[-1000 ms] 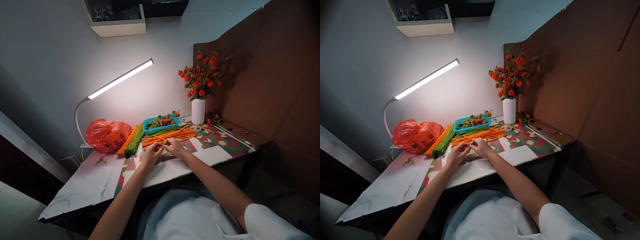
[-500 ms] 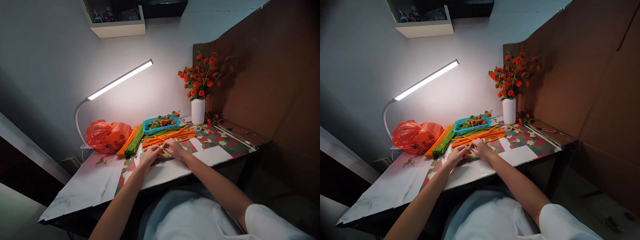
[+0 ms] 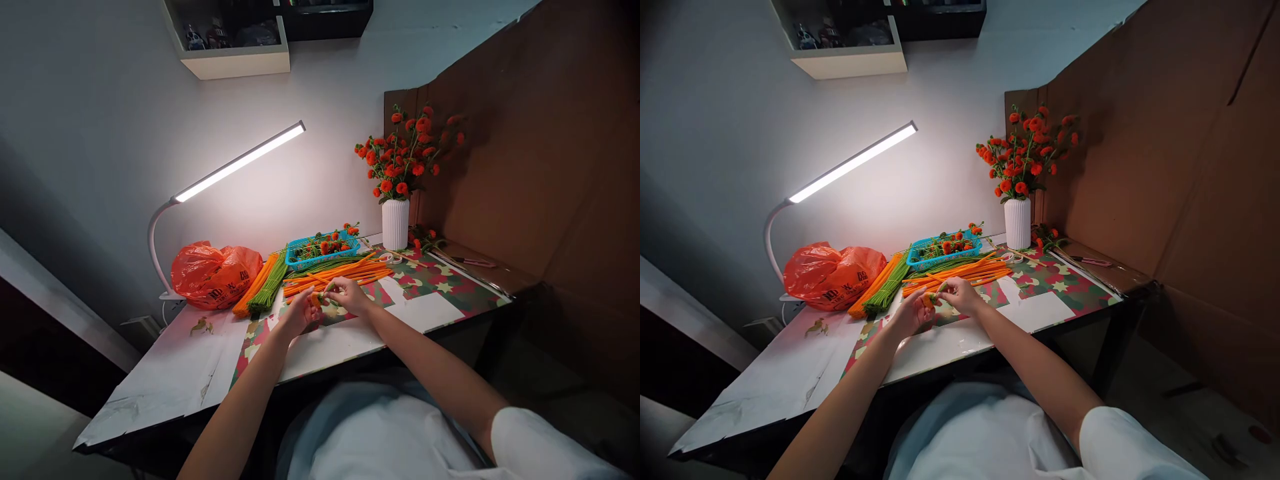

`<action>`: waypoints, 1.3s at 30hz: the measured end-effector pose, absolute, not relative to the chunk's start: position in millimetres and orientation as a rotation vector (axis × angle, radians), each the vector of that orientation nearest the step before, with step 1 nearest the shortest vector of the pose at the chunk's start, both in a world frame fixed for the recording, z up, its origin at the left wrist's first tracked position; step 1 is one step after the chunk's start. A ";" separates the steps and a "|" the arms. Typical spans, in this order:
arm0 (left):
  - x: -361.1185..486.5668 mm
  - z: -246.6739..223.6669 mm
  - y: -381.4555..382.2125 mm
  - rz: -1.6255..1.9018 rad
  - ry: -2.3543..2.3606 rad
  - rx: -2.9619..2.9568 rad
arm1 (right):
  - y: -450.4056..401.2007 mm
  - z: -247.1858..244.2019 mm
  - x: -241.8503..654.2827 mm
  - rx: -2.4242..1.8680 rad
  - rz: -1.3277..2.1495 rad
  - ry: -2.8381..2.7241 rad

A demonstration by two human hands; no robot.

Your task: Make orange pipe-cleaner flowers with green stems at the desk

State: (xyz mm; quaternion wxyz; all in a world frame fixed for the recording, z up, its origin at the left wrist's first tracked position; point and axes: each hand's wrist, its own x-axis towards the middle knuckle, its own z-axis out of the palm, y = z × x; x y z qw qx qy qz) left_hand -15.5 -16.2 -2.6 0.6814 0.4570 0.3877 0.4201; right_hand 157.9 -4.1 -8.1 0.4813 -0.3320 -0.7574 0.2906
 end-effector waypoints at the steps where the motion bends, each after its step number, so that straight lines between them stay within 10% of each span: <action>1: -13.2 -1.8 -17.6 1.046 0.892 1.104 | -4.1 -7.6 158.6 -0.847 0.674 -1.844; 18: -16.1 -6.6 -16.1 0.999 1.001 1.323 | -7.5 -5.9 159.2 -0.892 0.448 -1.873; 28: -10.0 -6.3 -21.2 1.264 1.175 2.453 | -5.2 -14.5 156.6 -1.088 0.350 -2.001; 39: -11.1 -3.1 -18.1 1.096 0.929 1.520 | -7.5 -7.9 161.6 -0.801 0.450 -2.012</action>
